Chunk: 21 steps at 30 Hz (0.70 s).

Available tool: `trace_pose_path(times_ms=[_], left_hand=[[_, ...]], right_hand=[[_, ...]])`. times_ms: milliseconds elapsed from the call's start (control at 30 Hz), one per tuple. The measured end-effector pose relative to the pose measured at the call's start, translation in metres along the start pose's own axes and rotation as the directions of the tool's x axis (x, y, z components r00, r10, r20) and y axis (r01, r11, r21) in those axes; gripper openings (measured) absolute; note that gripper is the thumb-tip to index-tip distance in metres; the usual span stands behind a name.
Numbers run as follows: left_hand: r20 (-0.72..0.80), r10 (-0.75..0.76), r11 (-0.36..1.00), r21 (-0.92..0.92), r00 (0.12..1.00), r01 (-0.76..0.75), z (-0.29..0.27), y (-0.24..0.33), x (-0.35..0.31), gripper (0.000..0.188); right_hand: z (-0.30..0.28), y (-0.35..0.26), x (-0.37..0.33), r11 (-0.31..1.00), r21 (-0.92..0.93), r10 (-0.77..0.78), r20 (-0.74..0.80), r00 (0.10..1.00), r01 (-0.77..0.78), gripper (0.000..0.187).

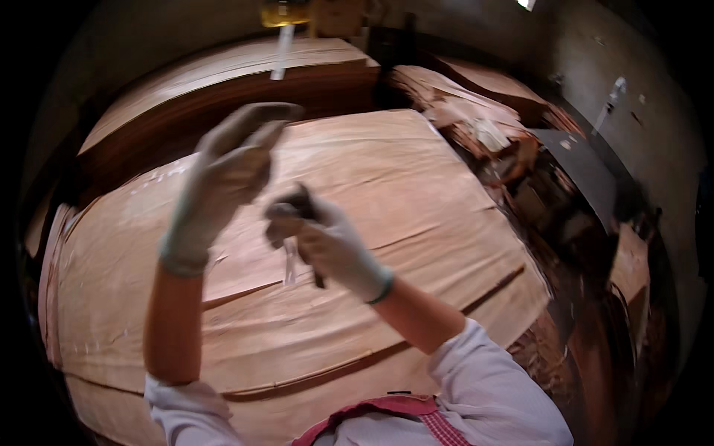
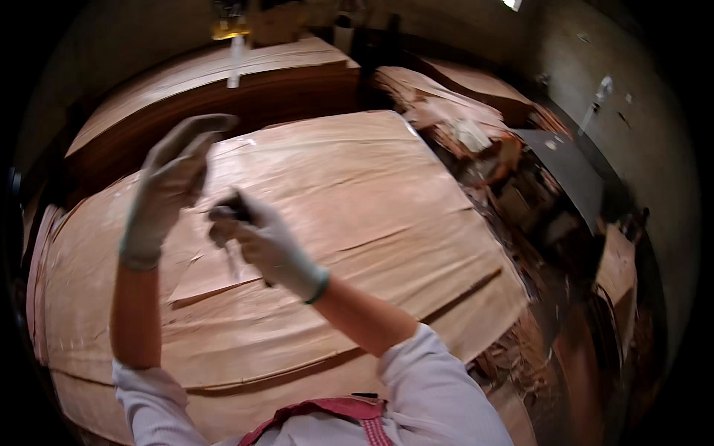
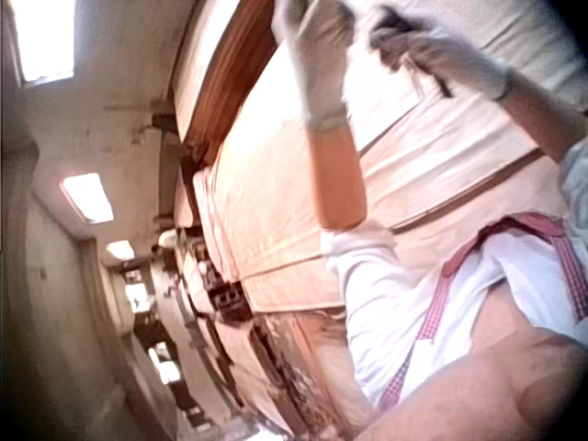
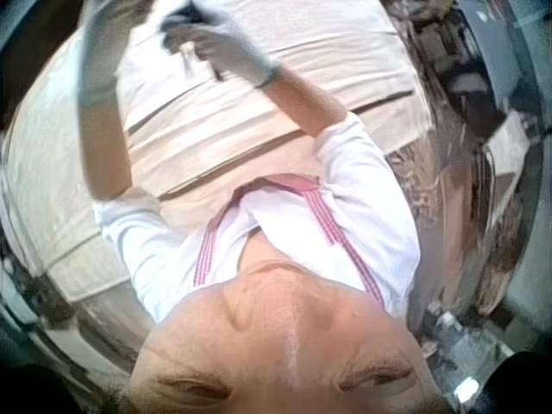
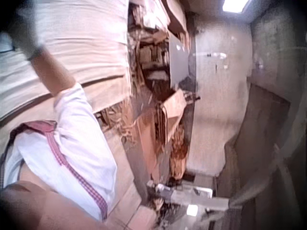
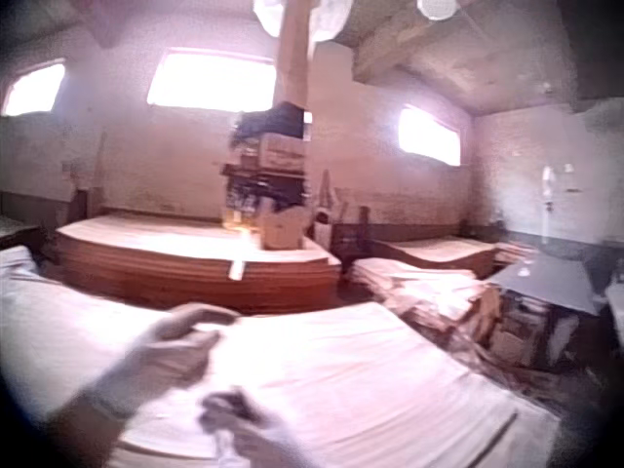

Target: The person handles large, thin wooden sheets in a workshop, smoothing them onto a curved surface and securing them with white tape. They use a knife to cut the tape and a long stick to sweep wood shavings off the workbench. The person also stacks and lifts multiple wooden panels.

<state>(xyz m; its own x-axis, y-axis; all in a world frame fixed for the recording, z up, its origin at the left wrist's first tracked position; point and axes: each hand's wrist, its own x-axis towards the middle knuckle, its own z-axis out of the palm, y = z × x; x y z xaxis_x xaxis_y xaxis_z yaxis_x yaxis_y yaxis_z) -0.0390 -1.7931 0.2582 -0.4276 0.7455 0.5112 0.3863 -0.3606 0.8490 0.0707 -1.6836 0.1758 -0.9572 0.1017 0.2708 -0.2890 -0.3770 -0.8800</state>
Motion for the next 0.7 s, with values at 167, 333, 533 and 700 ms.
trace_pose_path(times_ms=[167, 333, 533, 700], left_hand=[[-0.365, 0.080, 0.901, 0.425, 0.928, 0.089, -0.030, 0.013, -0.051, 0.063], [-0.300, -0.194, 0.980, -0.018, 0.934, 0.198, -0.059, -0.040, -0.131, 0.071], [-0.366, -0.391, 0.919, -0.198, 0.844, 0.340, -0.057, -0.041, -0.139, 0.024], [-0.568, -0.190, 0.976, -0.199, 0.801, 0.090, -0.077, -0.024, -0.159, 0.014]], right_hand=[[0.038, 0.018, 0.009, 0.985, 0.009, -0.170, -0.136, 0.976, 0.173, 0.014], [0.054, 0.052, 0.016, 0.968, -0.250, -0.092, -0.254, 0.963, 0.026, 0.014], [0.059, 0.097, 0.011, 0.537, -0.816, -0.413, -0.031, 0.910, 0.216, 0.017], [0.090, 0.089, 0.002, 0.858, -0.511, -0.119, -0.104, 0.987, 0.049, 0.018]])
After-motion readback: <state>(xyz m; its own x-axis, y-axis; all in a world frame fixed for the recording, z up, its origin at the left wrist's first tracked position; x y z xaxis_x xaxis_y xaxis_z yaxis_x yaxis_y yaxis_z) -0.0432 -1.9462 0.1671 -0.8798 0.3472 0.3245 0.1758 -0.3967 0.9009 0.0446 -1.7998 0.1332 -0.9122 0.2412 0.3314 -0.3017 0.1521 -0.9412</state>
